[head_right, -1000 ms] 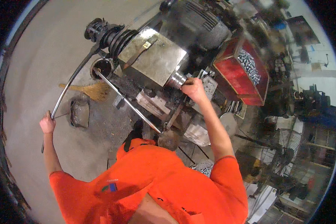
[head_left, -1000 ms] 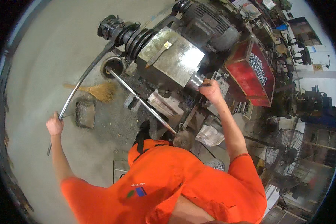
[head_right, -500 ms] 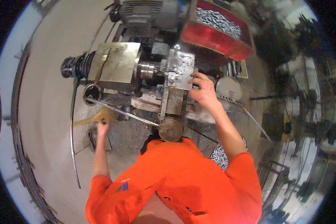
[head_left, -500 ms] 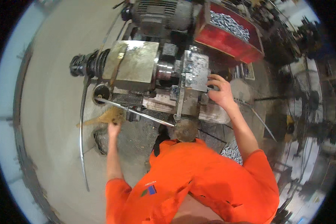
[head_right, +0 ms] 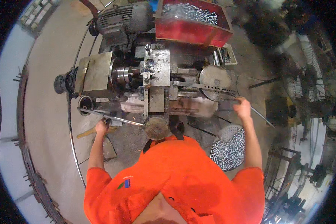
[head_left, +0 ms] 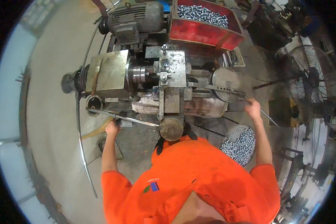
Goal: The person operates a metal forming machine, repeatedly inserting metal rods into the machine and using a long metal rod to push them through. The person removes the formed metal pieces and places them into a perforated metal basket.
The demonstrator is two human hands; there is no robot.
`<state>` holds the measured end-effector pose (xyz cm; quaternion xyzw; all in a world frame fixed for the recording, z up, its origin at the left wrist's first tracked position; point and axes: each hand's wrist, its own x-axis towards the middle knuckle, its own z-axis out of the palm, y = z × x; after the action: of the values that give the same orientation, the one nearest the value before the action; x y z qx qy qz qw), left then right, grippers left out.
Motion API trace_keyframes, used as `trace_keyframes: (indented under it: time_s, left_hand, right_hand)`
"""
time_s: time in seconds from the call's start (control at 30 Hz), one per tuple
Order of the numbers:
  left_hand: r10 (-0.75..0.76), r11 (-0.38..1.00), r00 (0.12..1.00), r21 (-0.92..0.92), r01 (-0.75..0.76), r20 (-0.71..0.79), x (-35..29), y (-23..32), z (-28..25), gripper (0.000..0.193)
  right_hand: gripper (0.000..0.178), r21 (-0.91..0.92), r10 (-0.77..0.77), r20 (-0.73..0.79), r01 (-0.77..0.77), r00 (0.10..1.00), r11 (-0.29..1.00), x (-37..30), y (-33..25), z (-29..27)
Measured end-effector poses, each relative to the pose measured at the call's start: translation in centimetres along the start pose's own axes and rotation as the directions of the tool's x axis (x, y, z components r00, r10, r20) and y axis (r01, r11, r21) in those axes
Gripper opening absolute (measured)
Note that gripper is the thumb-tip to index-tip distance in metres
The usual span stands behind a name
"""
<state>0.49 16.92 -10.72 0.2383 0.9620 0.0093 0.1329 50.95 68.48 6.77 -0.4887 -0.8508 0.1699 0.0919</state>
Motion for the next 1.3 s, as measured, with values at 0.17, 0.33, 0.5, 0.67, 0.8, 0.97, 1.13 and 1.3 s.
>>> trace_keyframes:
  time_s: [0.17, 0.33, 0.5, 0.67, 0.8, 0.97, 1.13, 1.3]
  left_hand:
    - [-0.057, 0.920, 0.985, -0.374, 0.115, 0.161, -2.1, -2.9, -4.2, 0.041]
    - [-0.173, 0.449, 0.961, -0.851, 0.271, 0.215, -3.5, 0.7, -9.1, 0.040]
    - [-0.251, 0.259, 0.908, -0.881, 0.396, 0.335, -2.4, 6.1, -10.6, 0.050]
    - [-0.358, 0.271, 0.913, -0.914, 0.303, 0.197, -2.3, 9.5, -9.8, 0.041]
    - [-0.383, 0.281, 0.915, -0.927, 0.248, 0.129, -1.2, 7.4, -8.0, 0.034]
    - [-0.406, 0.256, 0.896, -0.919, 0.301, 0.180, -1.1, 8.5, -8.2, 0.033]
    - [-0.386, 0.324, 0.902, -0.887, 0.329, 0.194, -1.0, 7.6, -8.1, 0.043]
    - [-0.353, 0.504, 0.907, -0.770, 0.390, 0.229, -1.1, 6.8, -8.8, 0.052]
  right_hand:
    - [0.063, -0.526, 0.279, 0.043, -0.215, 0.959, 0.823, 2.1, 13.8, 0.7]
    - [0.041, -0.556, 0.572, 0.139, -0.414, 0.809, 0.721, 1.1, 14.0, 0.5]
    - [0.031, -0.465, 0.506, 0.006, -0.445, 0.863, 0.765, -5.4, 14.5, 3.1]
    - [0.035, -0.153, 0.431, 0.157, -0.410, 0.888, 0.899, -14.9, 8.4, 6.1]
    - [0.027, 0.310, 0.417, 0.142, -0.440, 0.898, 0.843, -18.2, 5.5, 11.2]
    - [0.021, 0.481, 0.514, 0.112, -0.499, 0.850, 0.720, -18.2, 0.4, 10.6]
    - [0.020, 0.538, 0.473, 0.157, -0.477, 0.867, 0.695, -18.0, 0.7, 10.1]
    - [0.026, 0.241, 0.383, 0.137, -0.406, 0.913, 0.882, -16.5, 7.0, 10.0]
